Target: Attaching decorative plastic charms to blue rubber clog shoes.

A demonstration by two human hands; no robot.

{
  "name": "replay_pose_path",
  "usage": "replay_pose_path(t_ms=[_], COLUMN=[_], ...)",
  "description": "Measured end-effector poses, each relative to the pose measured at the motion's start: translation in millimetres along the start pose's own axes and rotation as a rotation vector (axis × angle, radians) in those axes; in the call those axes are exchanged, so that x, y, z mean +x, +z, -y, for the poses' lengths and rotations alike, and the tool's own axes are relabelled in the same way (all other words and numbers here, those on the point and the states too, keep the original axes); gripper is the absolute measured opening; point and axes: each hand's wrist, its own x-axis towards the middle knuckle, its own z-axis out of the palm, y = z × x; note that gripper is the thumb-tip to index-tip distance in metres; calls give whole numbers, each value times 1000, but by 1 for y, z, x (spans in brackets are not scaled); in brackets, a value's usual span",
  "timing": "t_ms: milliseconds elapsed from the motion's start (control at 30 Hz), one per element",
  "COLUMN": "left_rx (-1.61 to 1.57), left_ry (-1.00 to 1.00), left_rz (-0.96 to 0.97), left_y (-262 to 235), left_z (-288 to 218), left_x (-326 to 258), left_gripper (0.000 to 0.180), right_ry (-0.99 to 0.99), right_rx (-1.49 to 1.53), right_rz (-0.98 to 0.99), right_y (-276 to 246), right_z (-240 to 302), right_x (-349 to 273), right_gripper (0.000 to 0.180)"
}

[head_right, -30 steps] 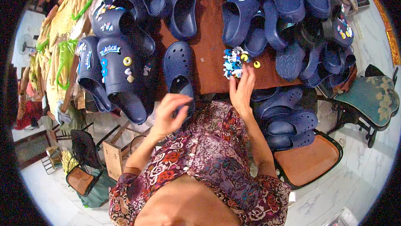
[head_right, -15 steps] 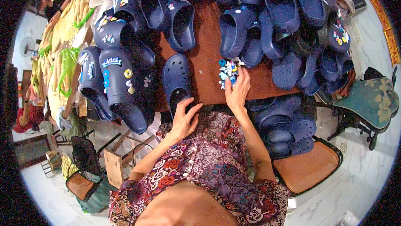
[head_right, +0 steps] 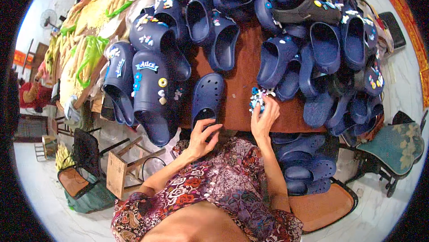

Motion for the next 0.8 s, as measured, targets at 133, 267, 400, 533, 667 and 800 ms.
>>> replay_pose_path(t_ms=[133, 267, 400, 533, 667, 800], left_rx=[120, 240, 160, -4, -108, -128], left_ry=[-17, -117, -258, -370, -439, -441], left_rz=[-232, -322, -254, -256, -278, -308], left_y=[-8, -9, -2, -4, -8, -4], left_z=[-10, -9, 8, 21, 20, 23], left_x=[13, 15, 5, -3, -2, -2], left_gripper=[45, 59, 70, 70, 71, 72], right_ry=[-161, -273, -512, -421, -348, -329], right_rx=[63, 129, 102, 145, 137, 145], right_rz=[171, 253, 268, 289, 306, 306], right_y=[21, 60, 94, 101, 81, 59], right_z=[24, 34, 29, 19, 19, 13], right_x=[30, 66, 88, 98, 106, 106], right_gripper=[28, 37, 38, 24, 20, 22])
